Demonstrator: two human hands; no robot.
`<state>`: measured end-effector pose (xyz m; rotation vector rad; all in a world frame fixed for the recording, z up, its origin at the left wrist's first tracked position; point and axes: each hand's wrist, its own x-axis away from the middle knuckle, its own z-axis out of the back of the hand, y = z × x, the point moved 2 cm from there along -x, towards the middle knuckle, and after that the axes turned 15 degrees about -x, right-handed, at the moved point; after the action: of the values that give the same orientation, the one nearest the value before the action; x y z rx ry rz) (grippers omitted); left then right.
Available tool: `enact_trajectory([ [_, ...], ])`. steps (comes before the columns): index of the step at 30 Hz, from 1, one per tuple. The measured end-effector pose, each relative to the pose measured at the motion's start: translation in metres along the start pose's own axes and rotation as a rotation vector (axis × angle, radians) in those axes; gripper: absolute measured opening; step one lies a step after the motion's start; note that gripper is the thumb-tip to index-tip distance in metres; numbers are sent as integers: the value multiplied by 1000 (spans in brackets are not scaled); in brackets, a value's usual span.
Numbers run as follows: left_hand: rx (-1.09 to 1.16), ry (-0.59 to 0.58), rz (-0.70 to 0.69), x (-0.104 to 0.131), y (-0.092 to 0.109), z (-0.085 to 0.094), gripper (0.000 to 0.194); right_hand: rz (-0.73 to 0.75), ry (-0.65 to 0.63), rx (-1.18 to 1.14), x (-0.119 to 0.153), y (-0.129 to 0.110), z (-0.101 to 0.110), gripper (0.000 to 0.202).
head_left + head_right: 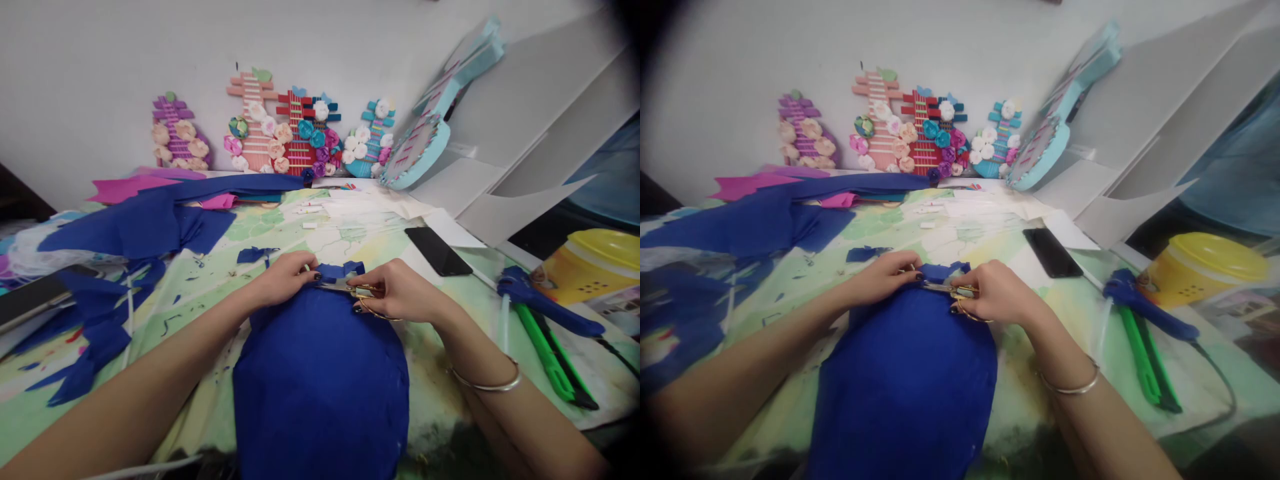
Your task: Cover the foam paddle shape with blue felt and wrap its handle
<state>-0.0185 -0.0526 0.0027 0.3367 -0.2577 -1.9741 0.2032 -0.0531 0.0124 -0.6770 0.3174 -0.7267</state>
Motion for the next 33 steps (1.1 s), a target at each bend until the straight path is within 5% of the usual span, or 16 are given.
enact_trajectory([
  [17,4,-6,-8,0,0,-2,8,33,-16,57,-2,-2,3,35],
  [33,61,32,28,0,2,0,11,-39,10,-179,-1,3,8,43],
])
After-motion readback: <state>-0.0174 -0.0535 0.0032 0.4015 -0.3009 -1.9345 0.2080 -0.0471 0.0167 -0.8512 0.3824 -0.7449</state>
